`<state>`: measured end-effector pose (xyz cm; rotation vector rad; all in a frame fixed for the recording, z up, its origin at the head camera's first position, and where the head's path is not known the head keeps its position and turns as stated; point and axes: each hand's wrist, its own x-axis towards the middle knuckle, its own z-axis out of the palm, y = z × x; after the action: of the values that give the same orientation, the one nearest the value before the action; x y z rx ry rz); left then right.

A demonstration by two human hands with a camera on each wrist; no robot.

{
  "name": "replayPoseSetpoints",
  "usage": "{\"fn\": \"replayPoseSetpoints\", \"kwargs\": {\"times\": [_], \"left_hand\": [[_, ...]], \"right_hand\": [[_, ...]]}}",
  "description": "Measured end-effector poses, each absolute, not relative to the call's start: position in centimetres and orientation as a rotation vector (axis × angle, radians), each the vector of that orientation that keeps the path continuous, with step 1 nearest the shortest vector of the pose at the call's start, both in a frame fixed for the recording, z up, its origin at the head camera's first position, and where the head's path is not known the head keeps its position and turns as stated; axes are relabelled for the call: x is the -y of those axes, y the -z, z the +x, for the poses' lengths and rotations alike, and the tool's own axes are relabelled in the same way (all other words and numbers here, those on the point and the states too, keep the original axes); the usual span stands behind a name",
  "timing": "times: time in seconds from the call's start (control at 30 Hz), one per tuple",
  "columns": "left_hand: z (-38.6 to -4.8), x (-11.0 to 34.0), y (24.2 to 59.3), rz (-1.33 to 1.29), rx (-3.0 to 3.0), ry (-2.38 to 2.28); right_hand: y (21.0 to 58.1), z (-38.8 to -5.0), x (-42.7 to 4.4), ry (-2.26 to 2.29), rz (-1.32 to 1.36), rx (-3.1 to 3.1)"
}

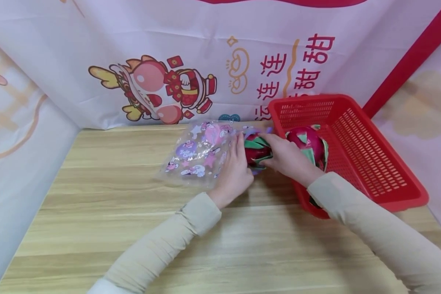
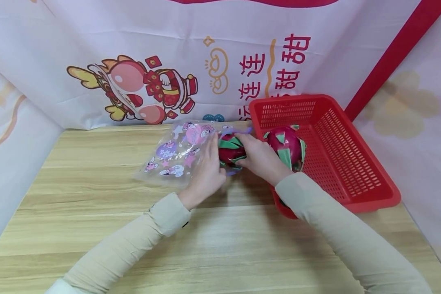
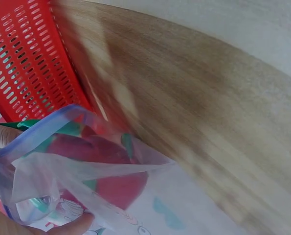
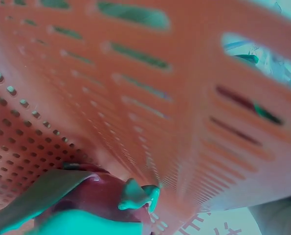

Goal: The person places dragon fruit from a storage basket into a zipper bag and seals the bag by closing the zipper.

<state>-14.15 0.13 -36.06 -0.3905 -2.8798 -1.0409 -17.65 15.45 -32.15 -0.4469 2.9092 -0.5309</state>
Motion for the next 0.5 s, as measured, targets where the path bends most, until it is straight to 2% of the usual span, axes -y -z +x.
{"fn": "replayPoseSetpoints", "kwargs": {"times": [0.23, 0.5], "left_hand": [[-14.17, -0.18, 35.94, -0.446, 2.831, 0.996], [-14.66, -0.06, 35.37, -0.306, 2.807, 1.028]], "right_hand": [[31.8, -17.63, -15.59, 0.549, -0.47, -2.949], [31.53, -17.58, -15.77, 0.553, -0.552, -3.02]]}}
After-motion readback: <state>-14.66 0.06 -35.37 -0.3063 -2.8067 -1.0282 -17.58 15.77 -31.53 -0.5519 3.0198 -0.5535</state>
